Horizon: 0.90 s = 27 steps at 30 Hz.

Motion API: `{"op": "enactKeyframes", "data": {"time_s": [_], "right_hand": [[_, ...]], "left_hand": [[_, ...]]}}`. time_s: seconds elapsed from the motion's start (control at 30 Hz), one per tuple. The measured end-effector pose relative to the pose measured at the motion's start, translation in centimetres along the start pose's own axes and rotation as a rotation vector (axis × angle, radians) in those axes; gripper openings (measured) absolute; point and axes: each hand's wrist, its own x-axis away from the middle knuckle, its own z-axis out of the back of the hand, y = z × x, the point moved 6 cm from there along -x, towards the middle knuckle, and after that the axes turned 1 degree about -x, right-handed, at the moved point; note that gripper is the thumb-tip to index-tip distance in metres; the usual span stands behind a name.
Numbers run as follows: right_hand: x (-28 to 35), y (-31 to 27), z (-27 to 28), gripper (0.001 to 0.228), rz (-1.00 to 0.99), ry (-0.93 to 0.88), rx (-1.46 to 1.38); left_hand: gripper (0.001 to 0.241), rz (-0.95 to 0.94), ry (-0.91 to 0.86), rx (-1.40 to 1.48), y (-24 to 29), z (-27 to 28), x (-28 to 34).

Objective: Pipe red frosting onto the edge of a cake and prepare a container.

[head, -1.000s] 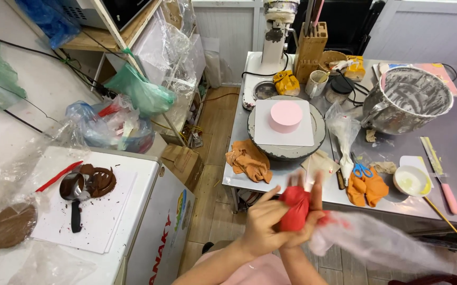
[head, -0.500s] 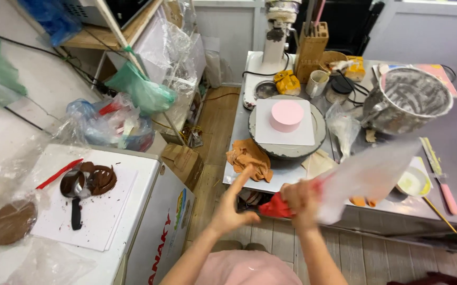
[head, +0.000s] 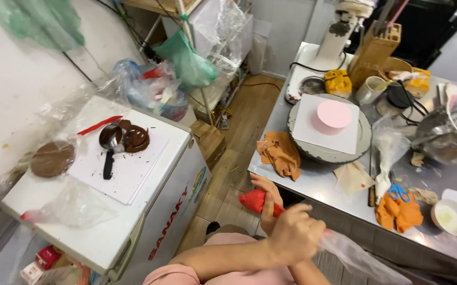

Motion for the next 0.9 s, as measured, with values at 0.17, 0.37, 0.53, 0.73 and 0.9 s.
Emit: {"op": "enactKeyframes", "data": {"time_s": [0.17, 0.37, 0.53, 0.73, 0.9], "right_hand": [[-0.5, 0.3, -0.4, 0.043, -0.105, -0.084, -0.004], [-1.7, 3.6, 1.0, 0.041, -0.243, -0.091, -0.357], [-2.7, 4.7, 8.6, 0.041, -0.319, 0.184, -0.897], [-1.6, 3.7, 13.6, 0.062, -0.263, 0.562, -1.359], [-2.0, 2.4, 11.4, 0.061, -0.239, 0.471, -1.158]], "left_hand": [[0.016, -0.023, -0.015, 0.018, 0.5, -2.1, 1.2], [0.017, -0.084, -0.120, -0.038, -0.4, -4.3, 0.3], [0.059, -0.269, 0.159, -0.250, 2.4, 4.6, -3.6], [0.013, 0.262, 0.260, 0.141, -7.1, 4.8, -0.5], [0.016, 0.226, 0.192, 0.257, -6.8, 6.1, -2.5]]}}
